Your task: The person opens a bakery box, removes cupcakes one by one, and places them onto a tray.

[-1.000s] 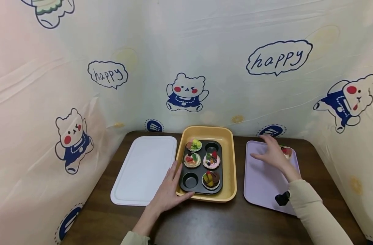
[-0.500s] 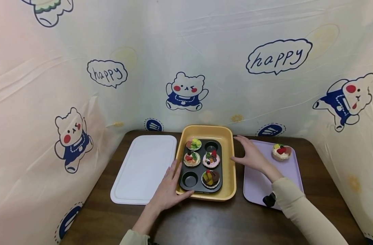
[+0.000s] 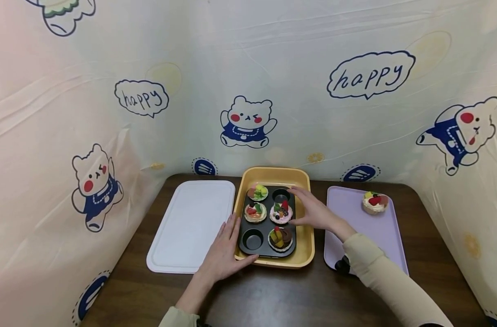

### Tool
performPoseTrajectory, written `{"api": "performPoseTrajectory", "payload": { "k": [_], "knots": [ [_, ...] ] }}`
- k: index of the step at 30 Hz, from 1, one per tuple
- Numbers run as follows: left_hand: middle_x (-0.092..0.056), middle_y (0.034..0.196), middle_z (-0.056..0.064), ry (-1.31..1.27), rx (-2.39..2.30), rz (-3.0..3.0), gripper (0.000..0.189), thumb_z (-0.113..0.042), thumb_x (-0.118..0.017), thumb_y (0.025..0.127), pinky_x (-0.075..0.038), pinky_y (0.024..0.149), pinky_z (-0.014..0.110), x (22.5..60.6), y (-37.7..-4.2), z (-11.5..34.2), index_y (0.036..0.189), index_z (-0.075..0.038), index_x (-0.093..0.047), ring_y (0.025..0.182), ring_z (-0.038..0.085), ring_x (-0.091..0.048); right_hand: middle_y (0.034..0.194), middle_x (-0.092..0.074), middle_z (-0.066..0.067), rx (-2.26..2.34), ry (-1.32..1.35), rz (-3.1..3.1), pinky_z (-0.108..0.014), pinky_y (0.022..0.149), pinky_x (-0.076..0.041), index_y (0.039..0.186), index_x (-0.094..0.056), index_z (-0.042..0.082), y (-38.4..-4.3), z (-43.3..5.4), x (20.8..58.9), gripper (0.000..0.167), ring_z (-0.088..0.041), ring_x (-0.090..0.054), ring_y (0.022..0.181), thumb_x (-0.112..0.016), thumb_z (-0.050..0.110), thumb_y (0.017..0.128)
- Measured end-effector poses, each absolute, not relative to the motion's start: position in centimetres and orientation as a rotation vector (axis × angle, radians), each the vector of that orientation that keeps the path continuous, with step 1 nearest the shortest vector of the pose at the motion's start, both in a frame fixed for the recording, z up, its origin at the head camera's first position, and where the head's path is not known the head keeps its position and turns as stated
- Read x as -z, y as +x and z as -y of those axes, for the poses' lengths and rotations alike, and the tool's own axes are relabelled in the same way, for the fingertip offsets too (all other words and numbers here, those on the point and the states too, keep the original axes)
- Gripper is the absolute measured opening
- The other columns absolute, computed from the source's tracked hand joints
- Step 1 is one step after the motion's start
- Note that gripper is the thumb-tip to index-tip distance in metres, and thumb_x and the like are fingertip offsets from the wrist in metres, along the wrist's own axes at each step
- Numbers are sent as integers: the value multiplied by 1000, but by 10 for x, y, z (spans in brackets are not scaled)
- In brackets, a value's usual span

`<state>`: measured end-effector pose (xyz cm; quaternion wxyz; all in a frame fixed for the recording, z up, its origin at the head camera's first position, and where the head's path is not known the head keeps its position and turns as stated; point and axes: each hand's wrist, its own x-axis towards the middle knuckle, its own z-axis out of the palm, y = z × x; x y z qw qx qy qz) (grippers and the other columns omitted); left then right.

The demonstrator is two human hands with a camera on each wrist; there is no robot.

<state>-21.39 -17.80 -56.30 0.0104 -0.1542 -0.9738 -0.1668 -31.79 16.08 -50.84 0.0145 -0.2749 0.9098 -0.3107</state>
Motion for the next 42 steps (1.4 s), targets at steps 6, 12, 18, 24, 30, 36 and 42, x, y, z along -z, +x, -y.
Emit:
{"api": "performPoseTrajectory", "payload": {
  "k": [6, 12, 18, 24, 30, 36, 42],
  "knots": [
    [-7, 188, 10, -475, 546, 3039, 130, -94, -57, 86, -21, 141, 52, 562, -214, 178, 177, -11, -16, 175, 30, -13, 165, -48, -31, 843, -893, -2824, -65, 120, -50, 161, -50, 1, -323, -147, 510, 95, -49, -52, 150, -98, 29, 83],
    [-9, 188, 11, -476, 555, 3032, 130, -94, -57, 86, -22, 141, 53, 563, -213, 178, 177, -11, -18, 174, 32, -16, 160, -54, -28, 774, -895, -2799, -62, 122, -49, 159, -52, 0, -329, -137, 516, 94, -45, -56, 148, -97, 34, 85],
    [-8, 188, 11, -473, 553, 3033, 130, -94, -57, 86, -23, 141, 53, 562, -213, 178, 177, -11, -18, 175, 32, -15, 160, -55, -27, 785, -940, -2765, -61, 125, -47, 157, -53, -2, -335, -131, 520, 90, -44, -56, 148, -96, 34, 86],
    [-7, 188, 10, -476, 561, 3034, 129, -93, -58, 86, -22, 141, 52, 561, -214, 178, 177, -12, -17, 175, 30, -14, 153, -60, -26, 772, -961, -2780, -58, 123, -50, 147, -60, -3, -341, -126, 524, 82, -42, -59, 143, -97, 33, 84],
    [-5, 188, 9, -476, 605, 3041, 128, -92, -60, 86, -22, 141, 52, 561, -210, 178, 177, -12, -18, 175, 31, -14, 144, -65, -26, 802, -967, -2781, -56, 119, -53, 134, -66, -2, -344, -125, 533, 70, -40, -62, 135, -98, 32, 81],
    [-3, 189, 7, -459, 615, 3051, 128, -92, -59, 86, -22, 141, 52, 561, -210, 177, 177, -13, -18, 175, 30, -13, 128, -73, -19, 847, -964, -2841, -59, 103, -58, 128, -68, 3, -343, -126, 541, 66, -33, -68, 116, -97, 36, 78],
    [-2, 189, 7, -459, 603, 3056, 128, -91, -60, 87, -21, 141, 51, 561, -211, 177, 177, -13, -17, 175, 29, -11, 123, -75, -13, 802, -832, -2889, -51, 100, -59, 129, -69, 7, -339, -123, 543, 67, -26, -69, 109, -96, 42, 79]
  ]
}}
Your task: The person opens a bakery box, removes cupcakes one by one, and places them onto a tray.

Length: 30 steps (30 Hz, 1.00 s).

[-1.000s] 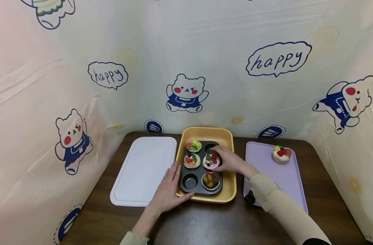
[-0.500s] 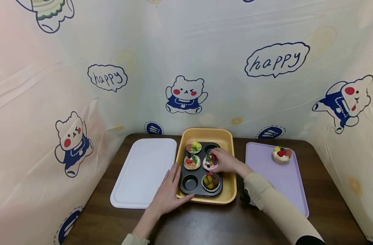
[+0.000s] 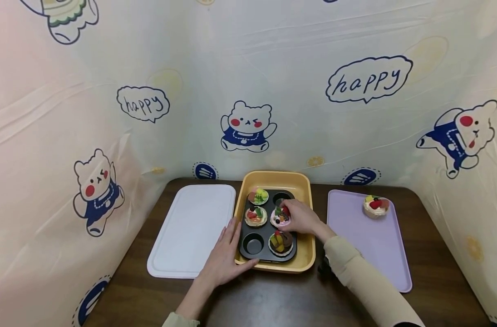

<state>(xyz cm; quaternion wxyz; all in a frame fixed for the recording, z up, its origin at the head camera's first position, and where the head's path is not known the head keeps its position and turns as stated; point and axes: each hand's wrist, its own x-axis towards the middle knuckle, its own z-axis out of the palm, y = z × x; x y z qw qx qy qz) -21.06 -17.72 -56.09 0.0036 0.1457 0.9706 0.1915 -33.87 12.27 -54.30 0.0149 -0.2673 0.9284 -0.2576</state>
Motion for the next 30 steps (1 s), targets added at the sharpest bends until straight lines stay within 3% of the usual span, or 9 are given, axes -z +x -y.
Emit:
{"api": "performPoseTrajectory", "payload": {
  "k": [12, 24, 30],
  "knots": [
    [-4, 188, 9, 451, -630, -3034, 127, -91, -61, 86, -23, 141, 53, 560, -210, 177, 177, -14, -18, 175, 31, -13, 115, -76, -6, 757, -805, -2946, -43, 90, -60, 130, -69, 9, -337, -123, 541, 68, -20, -69, 98, -95, 45, 79],
    [-4, 188, 9, 456, -653, -3030, 127, -91, -62, 86, -23, 141, 53, 560, -213, 178, 177, -15, -20, 175, 31, -14, 130, -75, -13, 1095, -665, -2833, -47, 97, -60, 146, -61, 15, -335, -125, 541, 75, -24, -71, 108, -93, 39, 83],
    [-2, 188, 8, 452, -669, -3017, 127, -91, -62, 86, -23, 141, 54, 561, -212, 178, 177, -15, -20, 175, 31, -14, 132, -74, -16, 1179, -653, -2833, -50, 100, -59, 145, -58, 15, -331, -125, 540, 73, -29, -71, 112, -93, 31, 83]
  ]
}}
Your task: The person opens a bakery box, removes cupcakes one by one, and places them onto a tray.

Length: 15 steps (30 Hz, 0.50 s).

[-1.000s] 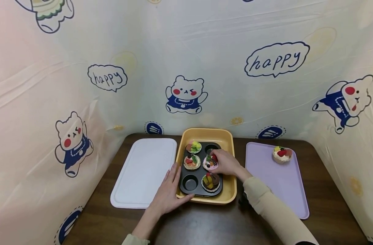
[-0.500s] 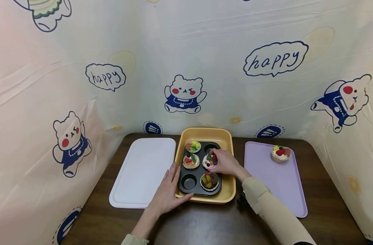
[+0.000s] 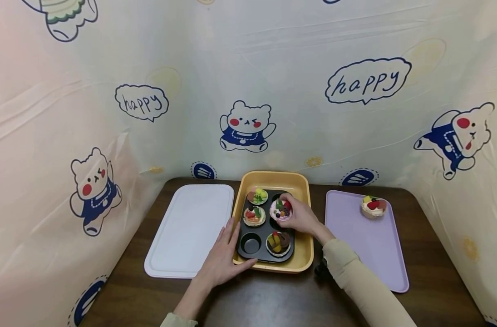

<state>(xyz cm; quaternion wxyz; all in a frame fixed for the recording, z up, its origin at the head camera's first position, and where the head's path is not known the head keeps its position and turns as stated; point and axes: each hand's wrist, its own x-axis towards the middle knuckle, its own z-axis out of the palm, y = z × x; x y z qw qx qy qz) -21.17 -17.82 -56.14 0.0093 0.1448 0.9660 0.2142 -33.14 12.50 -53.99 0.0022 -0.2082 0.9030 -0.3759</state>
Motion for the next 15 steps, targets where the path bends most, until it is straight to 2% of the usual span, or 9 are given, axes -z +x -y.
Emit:
{"api": "performPoseTrajectory", "payload": {
  "k": [10, 12, 15],
  "knots": [
    [-2, 188, 9, 458, -669, -3021, 126, -90, -63, 87, -23, 141, 55, 562, -212, 178, 177, -15, -19, 175, 32, -14, 136, -71, -18, 1218, -651, -2841, -56, 102, -59, 148, -56, 15, -332, -128, 542, 76, -34, -70, 116, -92, 29, 82],
    [-1, 188, 8, 454, -670, -3016, 126, -90, -63, 86, -23, 141, 55, 562, -212, 178, 177, -15, -19, 175, 32, -13, 141, -70, -14, 1296, -750, -2828, -51, 105, -58, 151, -54, 18, -348, -135, 566, 79, -30, -69, 120, -91, 39, 84],
    [0, 189, 7, 452, -664, -3014, 126, -90, -62, 87, -22, 141, 55, 562, -213, 178, 178, -16, -18, 175, 31, -13, 143, -67, -16, 1349, -789, -2822, -55, 105, -58, 152, -54, 18, -348, -136, 568, 80, -32, -69, 121, -91, 40, 84]
  ]
}}
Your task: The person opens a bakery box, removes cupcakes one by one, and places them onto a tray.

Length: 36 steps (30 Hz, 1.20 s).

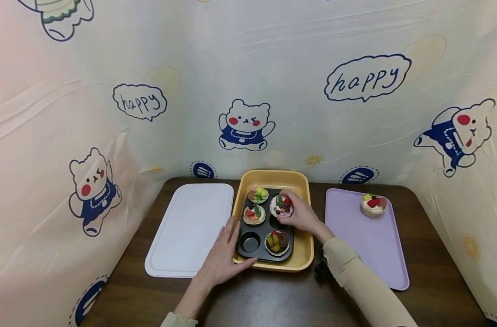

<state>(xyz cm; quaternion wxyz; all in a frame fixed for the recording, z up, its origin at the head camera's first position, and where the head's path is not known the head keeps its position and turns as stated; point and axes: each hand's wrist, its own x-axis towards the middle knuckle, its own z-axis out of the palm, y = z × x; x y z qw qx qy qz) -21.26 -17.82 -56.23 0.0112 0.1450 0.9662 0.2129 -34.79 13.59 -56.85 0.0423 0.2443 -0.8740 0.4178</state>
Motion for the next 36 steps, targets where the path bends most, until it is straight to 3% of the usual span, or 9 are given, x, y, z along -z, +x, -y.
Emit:
{"api": "performPoseTrajectory", "payload": {
  "k": [2, 4, 11, 18, 26, 30, 36],
  "knots": [
    [0, 189, 7, 452, -658, -3015, 126, -91, -62, 87, -22, 141, 54, 562, -213, 178, 178, -17, -17, 175, 31, -13, 144, -66, -15, -1292, 726, 2671, -55, 105, -58, 152, -54, 19, -347, -136, 567, 79, -32, -69, 122, -91, 40, 86],
    [0, 189, 8, 457, -656, -3017, 125, -91, -62, 87, -21, 141, 54, 563, -213, 178, 178, -16, -17, 175, 31, -13, 141, -67, -18, -1298, 636, 2725, -61, 101, -57, 150, -55, 18, -332, -129, 544, 76, -37, -69, 119, -92, 30, 84],
    [1, 189, 7, 452, -661, -3012, 126, -91, -62, 86, -21, 141, 53, 562, -213, 178, 178, -17, -17, 175, 31, -12, 139, -70, -13, -1368, 548, 2737, -51, 102, -56, 150, -54, 23, -332, -128, 541, 76, -31, -69, 119, -94, 30, 86],
    [3, 189, 5, 435, -658, -3003, 126, -92, -61, 86, -20, 141, 53, 562, -212, 178, 178, -19, -16, 175, 30, -11, 144, -67, -15, -1490, 512, 2703, -53, 107, -54, 155, -53, 21, -333, -128, 542, 81, -32, -68, 124, -95, 32, 87],
    [2, 189, 4, 429, -673, -3008, 125, -92, -61, 86, -23, 140, 56, 561, -212, 178, 178, -19, -19, 175, 32, -14, 147, -64, -18, -1634, 522, 2617, -55, 115, -52, 154, -52, 14, -336, -128, 537, 78, -35, -65, 129, -93, 21, 89],
    [2, 189, 4, 433, -689, -3002, 125, -92, -61, 86, -23, 140, 56, 562, -213, 178, 178, -19, -19, 175, 33, -14, 145, -63, -20, -1710, 527, 2564, -46, 110, -54, 156, -49, 10, -338, -131, 532, 79, -32, -65, 125, -91, 15, 90],
    [1, 189, 6, 472, -676, -3016, 125, -89, -64, 87, -22, 141, 54, 563, -211, 181, 178, -16, -19, 175, 30, -12, 146, -62, -22, -1762, 506, 2507, -23, 101, -51, 155, -49, 7, -342, -143, 529, 77, -27, -63, 124, -89, 9, 90]
  ]
}}
